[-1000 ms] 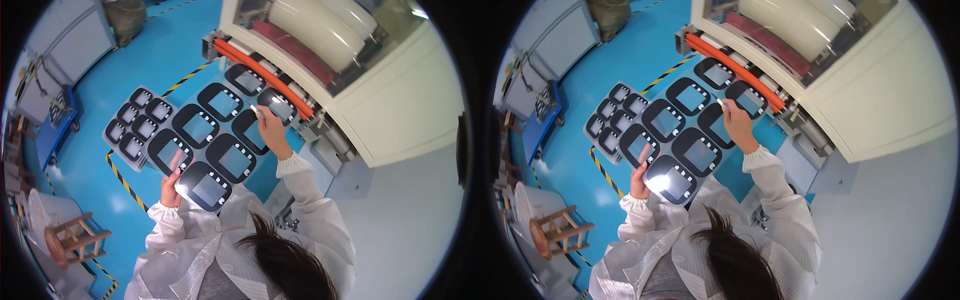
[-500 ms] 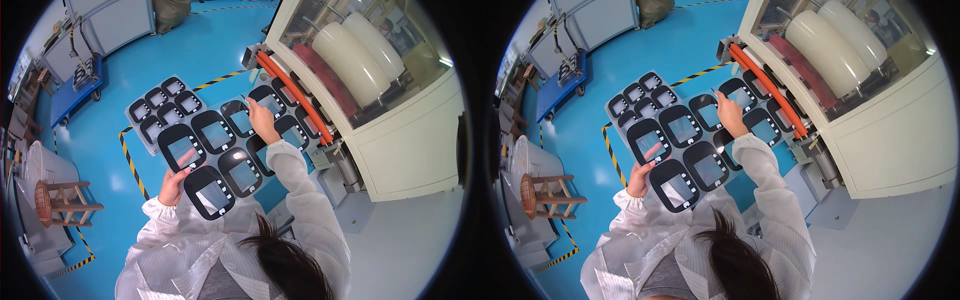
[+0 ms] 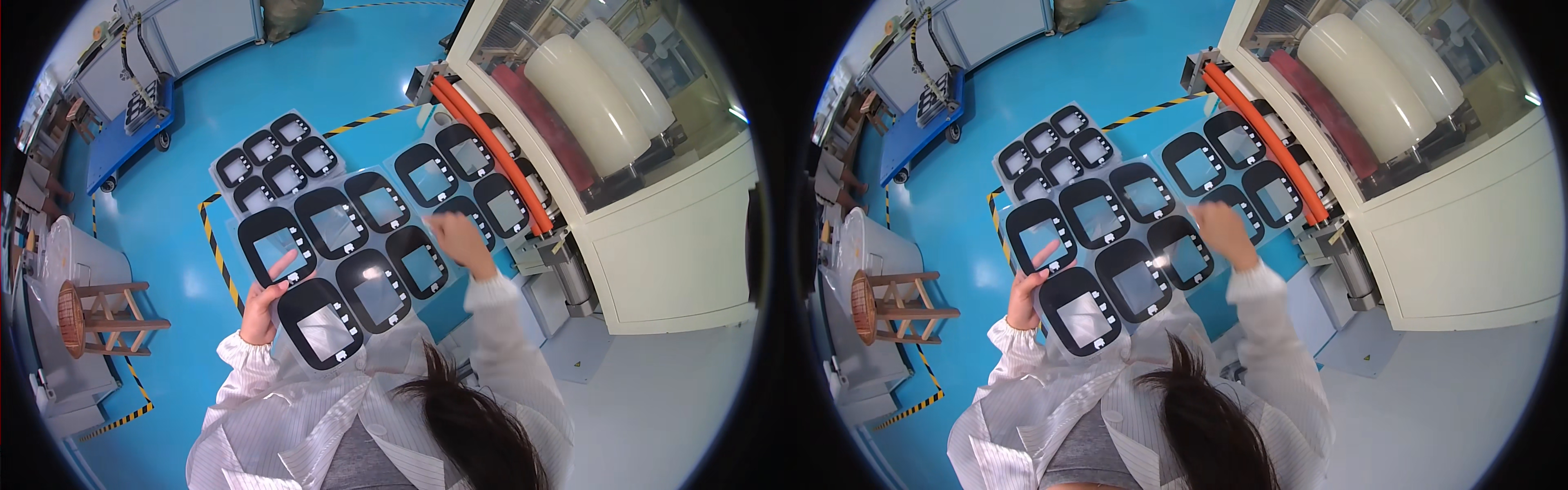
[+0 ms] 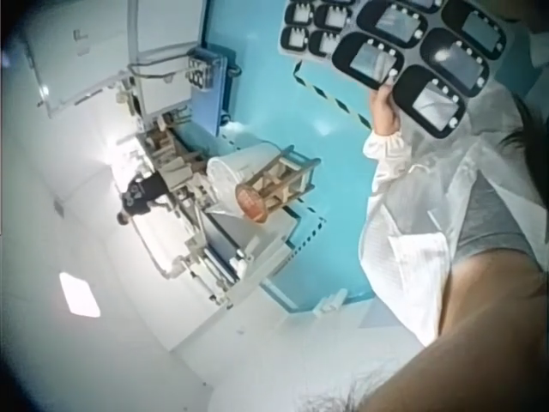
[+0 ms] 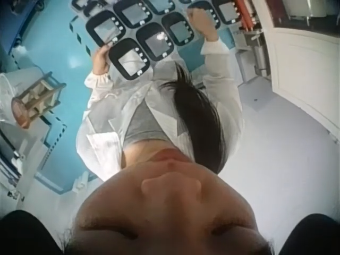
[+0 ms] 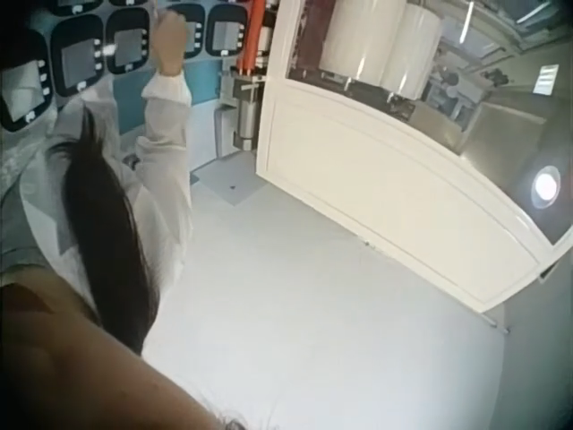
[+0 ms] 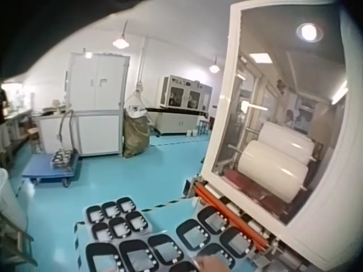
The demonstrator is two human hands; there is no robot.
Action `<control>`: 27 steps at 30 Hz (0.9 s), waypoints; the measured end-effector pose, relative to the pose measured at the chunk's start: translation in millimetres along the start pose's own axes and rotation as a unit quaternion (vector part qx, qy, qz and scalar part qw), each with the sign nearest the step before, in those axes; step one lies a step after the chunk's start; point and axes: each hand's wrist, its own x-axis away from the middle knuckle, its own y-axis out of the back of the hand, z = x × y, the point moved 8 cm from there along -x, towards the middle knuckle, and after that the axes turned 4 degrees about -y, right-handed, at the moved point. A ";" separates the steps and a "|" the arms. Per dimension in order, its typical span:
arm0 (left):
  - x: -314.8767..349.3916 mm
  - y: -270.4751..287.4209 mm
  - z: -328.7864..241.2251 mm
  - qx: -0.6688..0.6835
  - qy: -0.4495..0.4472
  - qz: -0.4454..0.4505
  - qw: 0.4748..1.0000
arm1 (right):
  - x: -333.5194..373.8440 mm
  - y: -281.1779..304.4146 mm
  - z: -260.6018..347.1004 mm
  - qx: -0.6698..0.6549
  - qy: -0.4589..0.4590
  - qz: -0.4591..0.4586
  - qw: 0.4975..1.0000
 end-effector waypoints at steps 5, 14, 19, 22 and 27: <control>-13.9 14.3 13.6 0.009 0.009 -0.007 1.000 | 126.5 5.1 -34.1 0.107 -0.087 0.109 0.984; -69.6 -22.9 41.7 -0.009 0.034 0.027 0.999 | 157.3 11.5 -91.4 -0.384 -0.342 0.029 0.857; -77.3 -35.4 75.0 0.024 0.062 0.037 0.997 | 156.6 10.6 -70.2 -0.511 -0.249 0.098 0.817; -83.9 -50.8 96.4 0.080 0.095 0.036 0.992 | 155.1 24.7 -57.3 -0.543 -0.200 0.108 0.808; -111.1 -88.0 110.8 0.037 0.073 0.090 0.993 | 155.7 34.5 -37.5 -0.547 -0.180 0.131 0.807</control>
